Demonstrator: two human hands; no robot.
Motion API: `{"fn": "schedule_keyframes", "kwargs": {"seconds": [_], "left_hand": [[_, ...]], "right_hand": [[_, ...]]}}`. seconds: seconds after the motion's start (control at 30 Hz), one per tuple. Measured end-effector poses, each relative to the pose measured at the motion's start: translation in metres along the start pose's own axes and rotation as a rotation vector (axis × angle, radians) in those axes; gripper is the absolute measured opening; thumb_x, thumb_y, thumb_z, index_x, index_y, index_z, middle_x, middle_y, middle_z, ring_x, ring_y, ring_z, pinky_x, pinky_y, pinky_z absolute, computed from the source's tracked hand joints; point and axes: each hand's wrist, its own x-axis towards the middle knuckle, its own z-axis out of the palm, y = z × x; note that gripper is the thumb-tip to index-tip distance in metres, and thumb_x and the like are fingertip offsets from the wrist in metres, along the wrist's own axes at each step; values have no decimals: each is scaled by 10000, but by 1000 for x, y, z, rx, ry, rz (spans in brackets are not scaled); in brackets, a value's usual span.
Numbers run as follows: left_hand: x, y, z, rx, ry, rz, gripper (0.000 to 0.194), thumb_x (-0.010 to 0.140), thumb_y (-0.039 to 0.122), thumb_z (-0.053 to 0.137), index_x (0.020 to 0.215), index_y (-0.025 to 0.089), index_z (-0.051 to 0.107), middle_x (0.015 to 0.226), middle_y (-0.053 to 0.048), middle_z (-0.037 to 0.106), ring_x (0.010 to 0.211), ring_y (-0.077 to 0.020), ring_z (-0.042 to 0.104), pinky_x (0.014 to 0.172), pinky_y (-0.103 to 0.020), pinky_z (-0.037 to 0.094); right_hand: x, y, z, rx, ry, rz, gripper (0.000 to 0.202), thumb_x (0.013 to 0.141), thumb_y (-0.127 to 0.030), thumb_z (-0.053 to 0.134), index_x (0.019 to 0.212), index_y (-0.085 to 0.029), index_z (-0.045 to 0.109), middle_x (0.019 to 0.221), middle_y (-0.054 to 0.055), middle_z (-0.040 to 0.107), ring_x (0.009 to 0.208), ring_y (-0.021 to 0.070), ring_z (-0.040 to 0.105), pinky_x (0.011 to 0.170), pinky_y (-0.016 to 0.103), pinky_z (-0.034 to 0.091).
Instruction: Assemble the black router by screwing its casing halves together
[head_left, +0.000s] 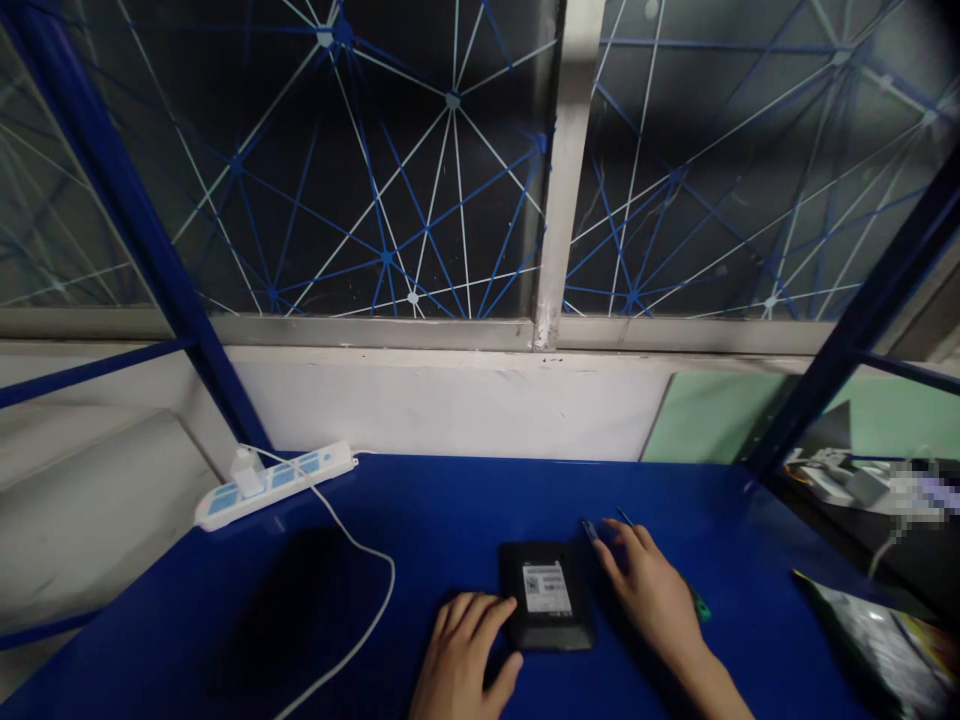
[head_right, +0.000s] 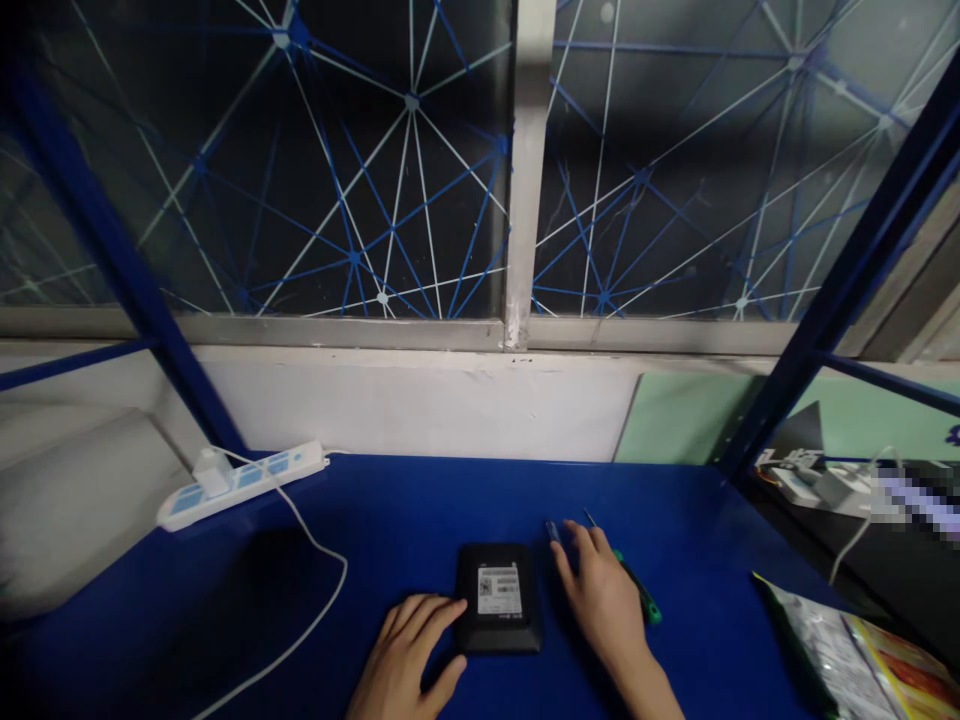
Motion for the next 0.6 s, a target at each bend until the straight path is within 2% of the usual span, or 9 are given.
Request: {"fn": "schedule_keyframes", "kwargs": {"seconds": [0.1,0.17,0.27,0.37,0.5,0.6], "left_hand": [[-1,1,1,6,1,-15,492,840,166,670,1305,301,584,1191,-32,708,1074,-271,658,906,-415,557],[-1,1,1,8,3,-10,493,834,169,674,1301,299,585,1188,-34,710,1073,-273,660,906,-416,558],[-1,0,2,9,11,1,503,833,171,673,1309,300,575,1190,-36,709,1075,-276,663,901,-421,563],[1,-1,2,11,9,18,506,833,172,669,1313,298,568,1183,-35,712,1056,-276,672,879,-425,574],[1,-1,2,12,0,15,488,843,180,659,1309,295,569,1182,-38,710,1063,-279,667,887,-439,574],[2,3,1,-1,-16,-17,488,850,178,651,1315,300,567,1204,-39,701,1090,-281,655,910,-449,565]], "right_hand": [[-14,29,-15,-74,54,-65,399,998,-466,427,1210,-178,606,1046,113,685,955,294,696,827,403,551],[-25,50,-23,-173,79,-62,412,984,-464,437,1202,-159,606,1028,134,684,929,323,680,840,448,533],[-41,73,-31,-231,57,9,421,970,-449,423,1239,-166,581,1047,148,679,900,320,684,806,445,532],[-52,79,-32,-164,-20,108,407,964,-483,410,1233,-224,570,1078,124,679,917,288,706,787,399,543],[-54,74,-32,-63,-96,229,376,949,-531,420,1106,-254,620,1020,98,704,943,282,714,737,369,547],[-49,74,-35,28,-91,294,413,920,-589,456,1068,-249,635,1067,95,708,879,281,721,717,385,551]]}}
